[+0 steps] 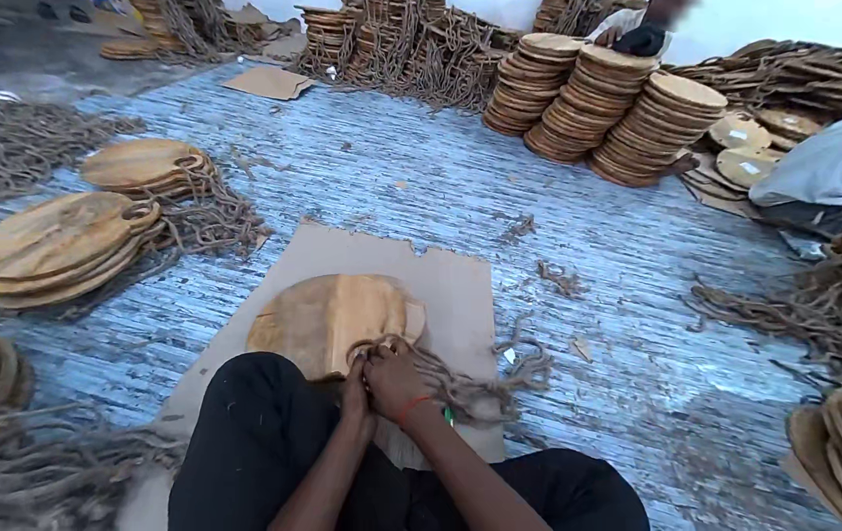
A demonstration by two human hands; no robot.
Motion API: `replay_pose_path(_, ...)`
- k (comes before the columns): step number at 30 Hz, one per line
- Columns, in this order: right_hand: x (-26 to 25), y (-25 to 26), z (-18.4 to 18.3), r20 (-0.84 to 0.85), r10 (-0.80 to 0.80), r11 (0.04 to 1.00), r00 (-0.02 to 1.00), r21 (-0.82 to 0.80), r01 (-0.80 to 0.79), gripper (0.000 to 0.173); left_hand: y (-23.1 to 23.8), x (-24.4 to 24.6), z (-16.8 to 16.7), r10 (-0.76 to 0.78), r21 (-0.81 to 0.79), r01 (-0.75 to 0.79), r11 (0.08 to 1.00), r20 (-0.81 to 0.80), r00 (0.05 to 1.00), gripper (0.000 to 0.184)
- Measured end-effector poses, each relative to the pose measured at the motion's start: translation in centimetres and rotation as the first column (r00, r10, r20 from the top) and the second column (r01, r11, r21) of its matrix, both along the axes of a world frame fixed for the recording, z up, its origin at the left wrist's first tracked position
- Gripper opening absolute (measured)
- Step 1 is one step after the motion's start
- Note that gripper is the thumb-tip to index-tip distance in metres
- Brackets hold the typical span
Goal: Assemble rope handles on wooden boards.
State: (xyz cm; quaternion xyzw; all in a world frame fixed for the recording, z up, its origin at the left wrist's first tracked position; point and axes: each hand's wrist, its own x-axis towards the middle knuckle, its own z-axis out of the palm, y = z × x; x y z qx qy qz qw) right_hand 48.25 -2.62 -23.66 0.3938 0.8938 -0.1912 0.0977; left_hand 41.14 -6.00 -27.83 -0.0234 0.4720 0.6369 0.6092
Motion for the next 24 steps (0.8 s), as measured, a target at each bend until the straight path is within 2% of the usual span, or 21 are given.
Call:
replay_pose_path(2,0.3,0.2,-1.0,-0.13,0.039,0.998,0.991,0.049,-0.033,0.035,0.8,-0.5,0.4,0.094,-0.022,-0.093,0.995,0.065,0.993,0.029)
replay_pose_path(4,1.7,-0.3,-2.0,-0.306,0.026,0.996,0.952,0.092,0.002,0.049,1.4,-0.6,0.9,0.163,-0.079,-0.156,0.985,0.089,0.983,0.029)
replay_pose_path(6,4.0,-0.5,-2.1,-0.449,-0.14,0.985,0.883,0.027,0.17,0.068,1.6,-0.5,1.4,0.179,-0.14,-0.173,0.975,0.037,0.983,0.02)
replay_pose_path(7,5.5,-0.2,-2.3,-0.503,-0.261,0.958,0.824,-0.03,0.285,0.079,1.6,-0.6,1.6,0.182,-0.145,-0.172,0.974,0.058,0.982,0.022)
replay_pose_path(10,10.2,1.8,-2.4,-0.454,-0.522,0.846,0.722,-0.169,0.505,0.111,2.2,-0.7,1.9,0.18,-0.152,-0.166,0.974,0.084,0.98,0.028)
replay_pose_path(12,11.8,2.8,-2.4,-0.325,-0.585,0.81,0.743,-0.197,0.552,0.131,2.6,-0.9,2.2,0.17,-0.146,-0.154,0.977,0.105,0.98,0.028)
replay_pose_path(14,11.4,3.6,-2.0,-0.194,-0.568,0.821,0.8,-0.187,0.539,0.143,3.1,-1.1,2.6,0.153,-0.149,-0.133,0.98,0.136,0.979,0.028)
replay_pose_path(17,8.2,5.1,-1.8,-0.136,-0.49,0.869,0.861,-0.143,0.473,0.147,4.1,-1.9,3.4,0.139,-0.18,-0.112,0.977,0.143,0.98,0.029)
replay_pose_path(20,4.5,6.6,-2.2,-0.133,-0.503,0.858,0.854,-0.197,0.474,0.142,4.9,-3.2,4.3,0.137,-0.181,-0.114,0.977,0.118,0.984,0.029)
replay_pose_path(22,2.4,7.5,-3.7,-0.125,-0.504,0.853,0.855,-0.231,0.469,0.127,5.2,-4.4,4.8,0.142,-0.179,-0.121,0.976,0.105,0.984,0.027)
replay_pose_path(24,0.8,8.2,-5.6,-0.091,-0.484,0.854,0.87,-0.267,0.447,0.103,5.8,-5.5,5.3,0.157,-0.195,-0.136,0.971,0.092,0.983,0.027)
